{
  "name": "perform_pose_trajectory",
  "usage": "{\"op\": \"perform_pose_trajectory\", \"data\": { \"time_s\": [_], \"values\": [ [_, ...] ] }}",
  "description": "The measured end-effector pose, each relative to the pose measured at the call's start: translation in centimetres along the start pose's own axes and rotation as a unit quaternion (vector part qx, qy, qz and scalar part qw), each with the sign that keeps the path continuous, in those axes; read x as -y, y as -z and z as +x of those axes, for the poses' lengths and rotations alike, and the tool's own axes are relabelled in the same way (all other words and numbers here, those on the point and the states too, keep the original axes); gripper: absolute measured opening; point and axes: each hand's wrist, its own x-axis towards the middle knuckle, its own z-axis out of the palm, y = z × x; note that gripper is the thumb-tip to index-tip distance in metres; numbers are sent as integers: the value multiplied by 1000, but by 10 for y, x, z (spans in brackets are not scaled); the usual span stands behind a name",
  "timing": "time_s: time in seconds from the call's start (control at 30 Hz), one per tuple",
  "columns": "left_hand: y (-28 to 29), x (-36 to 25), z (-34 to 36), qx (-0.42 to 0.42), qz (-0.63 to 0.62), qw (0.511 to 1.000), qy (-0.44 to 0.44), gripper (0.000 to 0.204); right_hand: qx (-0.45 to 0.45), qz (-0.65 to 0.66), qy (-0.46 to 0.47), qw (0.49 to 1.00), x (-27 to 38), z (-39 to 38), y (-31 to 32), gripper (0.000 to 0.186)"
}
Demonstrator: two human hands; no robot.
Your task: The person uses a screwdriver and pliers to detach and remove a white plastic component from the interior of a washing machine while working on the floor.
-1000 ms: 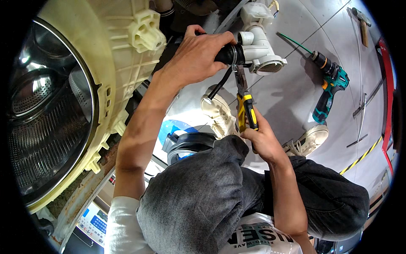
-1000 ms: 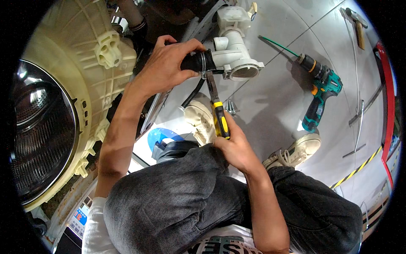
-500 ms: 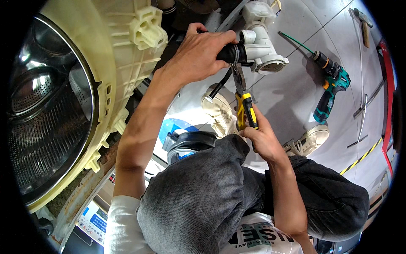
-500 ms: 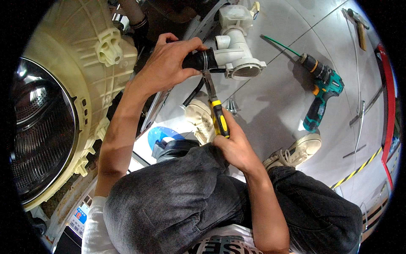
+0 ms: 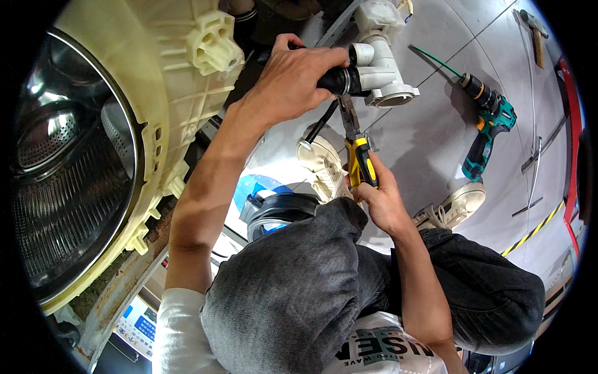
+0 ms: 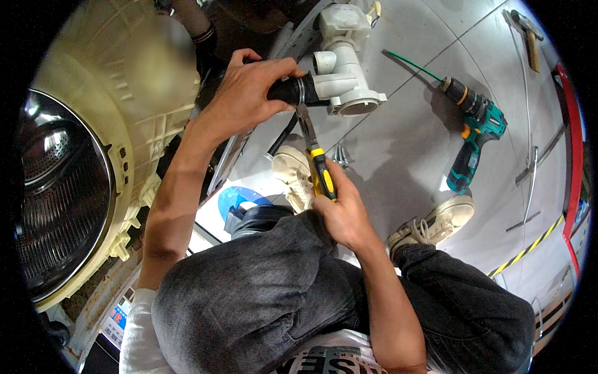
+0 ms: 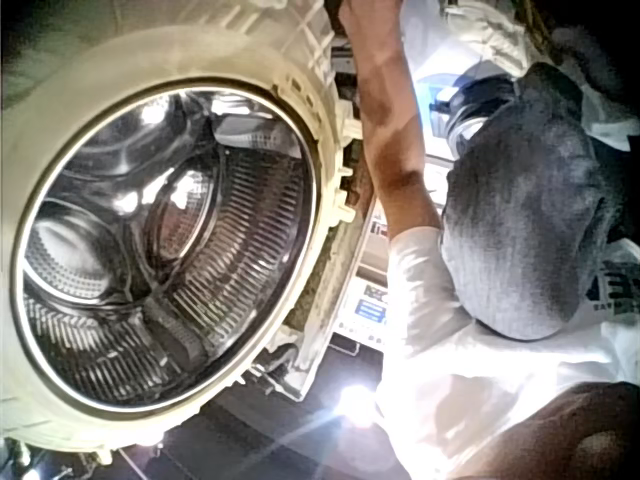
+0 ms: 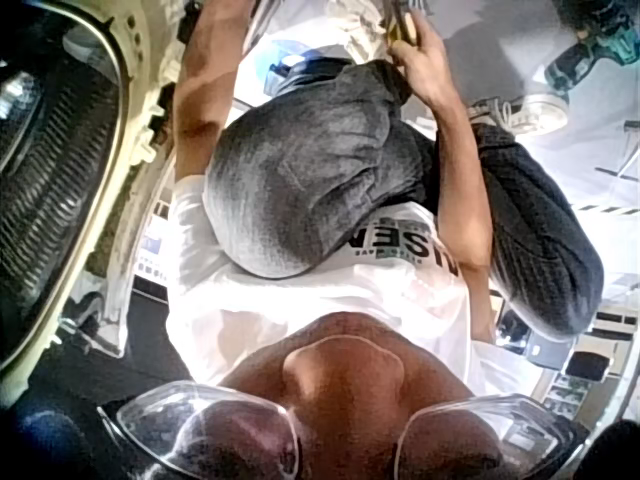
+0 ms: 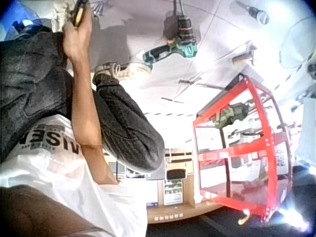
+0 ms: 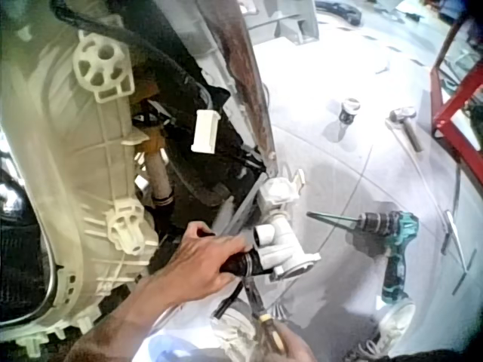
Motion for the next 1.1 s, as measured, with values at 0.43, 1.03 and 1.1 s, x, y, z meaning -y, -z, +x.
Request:
{"op": "perform_pose_trajectory", "data": {
  "time_s": [0.43, 1.03, 1.1],
  "values": [
    [2, -3, 1, 12, -19, 1000, 19, 43, 25, -35, -27, 999, 3, -4, 13, 69],
    [13, 11, -6, 45, -98, 993, 48, 48, 120, -192, -28, 974, 56, 2, 59, 74],
    [16, 9, -5, 59, -107, 991, 57, 47, 126, -201, -28, 971, 57, 5, 62, 74]
  ]
}}
